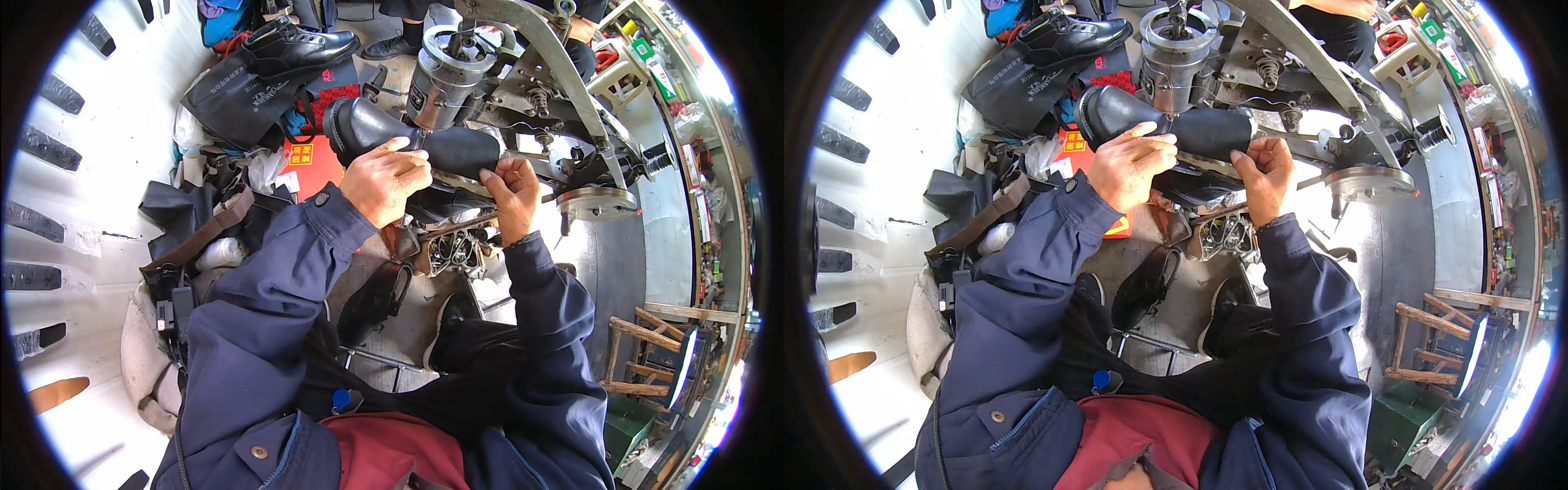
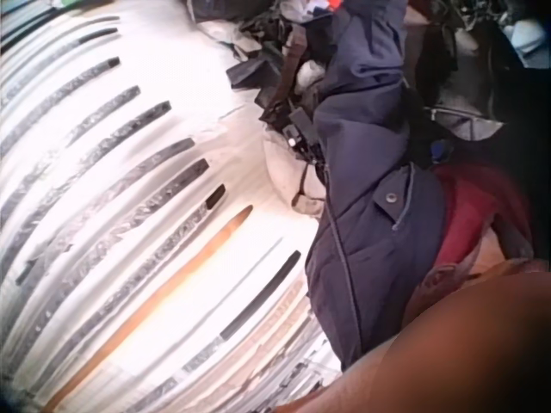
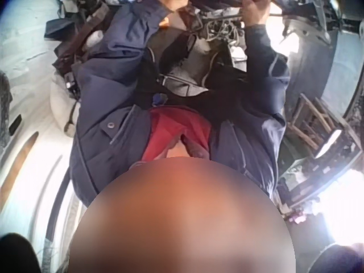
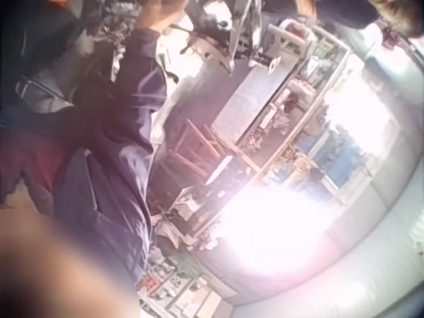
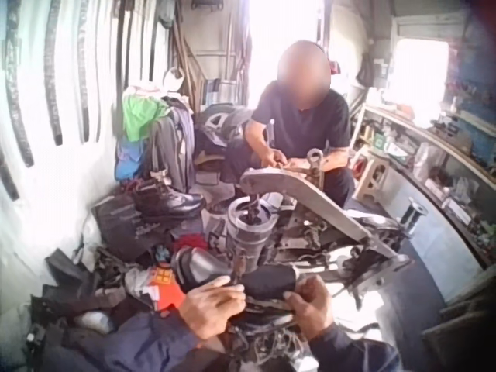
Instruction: The person operates a sewing machine to stitch a black shoe, repeatedly guiding the shoe under the needle and turning the wheel to advance the stitching. The person adjusts the shoe position multiple times to continue sewing along the edge.
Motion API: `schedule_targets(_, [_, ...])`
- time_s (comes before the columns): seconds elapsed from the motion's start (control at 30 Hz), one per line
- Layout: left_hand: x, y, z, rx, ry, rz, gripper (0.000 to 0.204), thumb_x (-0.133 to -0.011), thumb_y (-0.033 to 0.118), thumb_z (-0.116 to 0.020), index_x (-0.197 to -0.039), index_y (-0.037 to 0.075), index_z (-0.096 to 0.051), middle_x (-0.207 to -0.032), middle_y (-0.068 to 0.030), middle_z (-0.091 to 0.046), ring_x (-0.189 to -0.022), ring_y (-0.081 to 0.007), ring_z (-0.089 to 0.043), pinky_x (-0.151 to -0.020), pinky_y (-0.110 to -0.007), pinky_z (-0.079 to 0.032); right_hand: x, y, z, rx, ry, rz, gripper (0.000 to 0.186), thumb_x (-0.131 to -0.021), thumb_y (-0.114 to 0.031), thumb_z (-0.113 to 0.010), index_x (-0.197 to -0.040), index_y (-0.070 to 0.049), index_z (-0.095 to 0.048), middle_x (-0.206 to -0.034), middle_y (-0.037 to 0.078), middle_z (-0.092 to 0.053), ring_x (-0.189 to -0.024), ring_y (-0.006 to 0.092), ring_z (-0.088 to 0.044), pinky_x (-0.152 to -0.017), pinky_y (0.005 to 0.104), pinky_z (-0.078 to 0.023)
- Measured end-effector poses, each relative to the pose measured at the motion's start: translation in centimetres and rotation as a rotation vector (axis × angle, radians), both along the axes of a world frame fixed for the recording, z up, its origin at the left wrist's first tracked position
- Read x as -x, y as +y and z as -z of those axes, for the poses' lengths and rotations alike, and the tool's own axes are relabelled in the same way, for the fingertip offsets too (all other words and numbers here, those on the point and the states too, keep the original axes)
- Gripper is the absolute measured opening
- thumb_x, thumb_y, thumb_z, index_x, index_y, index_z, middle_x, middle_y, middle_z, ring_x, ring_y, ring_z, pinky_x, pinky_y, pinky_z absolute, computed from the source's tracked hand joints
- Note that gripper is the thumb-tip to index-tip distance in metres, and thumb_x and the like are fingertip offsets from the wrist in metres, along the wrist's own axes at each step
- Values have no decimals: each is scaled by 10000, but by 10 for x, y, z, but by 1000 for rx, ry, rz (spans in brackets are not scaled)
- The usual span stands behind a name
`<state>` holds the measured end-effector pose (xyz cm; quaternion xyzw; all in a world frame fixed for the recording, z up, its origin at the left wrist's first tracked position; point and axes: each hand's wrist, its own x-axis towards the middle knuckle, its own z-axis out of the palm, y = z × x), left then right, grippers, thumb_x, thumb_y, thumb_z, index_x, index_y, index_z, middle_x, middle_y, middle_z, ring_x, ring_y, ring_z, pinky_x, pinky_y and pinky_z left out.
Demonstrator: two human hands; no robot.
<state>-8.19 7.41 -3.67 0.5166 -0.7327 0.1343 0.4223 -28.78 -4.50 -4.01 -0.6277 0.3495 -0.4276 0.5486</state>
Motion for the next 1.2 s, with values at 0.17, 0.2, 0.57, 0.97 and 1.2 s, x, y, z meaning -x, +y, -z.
schedule_targets(0.17, [0, 1, 0, -5, -7, 2, 132, -739, -23, -636, -822, 78, -618, -928, -45, -704, -988, -214, -686, -955, -419, -514, 2, 6, -27, 81, 181, 118, 260, -806, -95, -729, -993, -14, -569, -833, 45, -613, -730, 118, -572, -682, 276, -481])
schedule_targets(0.2, [-1, 1, 1, -9, -15, -2, 142, -732, -30, -635, -824, 77, -612, -928, -45, -703, -994, -214, -685, -960, -420, -511, 2, 8, -36, 295, 243, 160, 269, -804, -110, -727, -1007, -13, -580, -888, 63, -619, -797, 152, -582, -730, 305, -479])
schedule_targets(0.57, [0, 3, -3, -64, -31, -8, 267, -627, -39, -687, -844, 82, -589, -957, -43, -701, -1031, -206, -671, -997, -411, -482, -47, 20, -45, 729, 397, 89, 355, -783, -168, -705, -1082, 16, -653, -1043, 194, -601, -961, 359, -578, -867, 414, -451])
schedule_targets(0.97, [-3, 2, -4, -49, -20, 4, 256, -632, -7, -697, -853, 76, -601, -982, -73, -708, -1025, -225, -676, -996, -413, -487, -58, 0, -30, 400, 265, 166, 197, -719, -170, -798, -893, -81, -772, -867, 133, -693, -900, 257, -619, -814, 353, -475])
schedule_targets(1.2, [-2, -1, -5, -30, -40, 17, 212, -690, -26, -628, -878, 71, -608, -941, -80, -701, -961, -236, -685, -942, -418, -516, -54, 6, -41, 580, 309, 142, 193, -738, -95, -787, -929, -73, -765, -873, 105, -704, -853, 207, -634, -794, 314, -484])
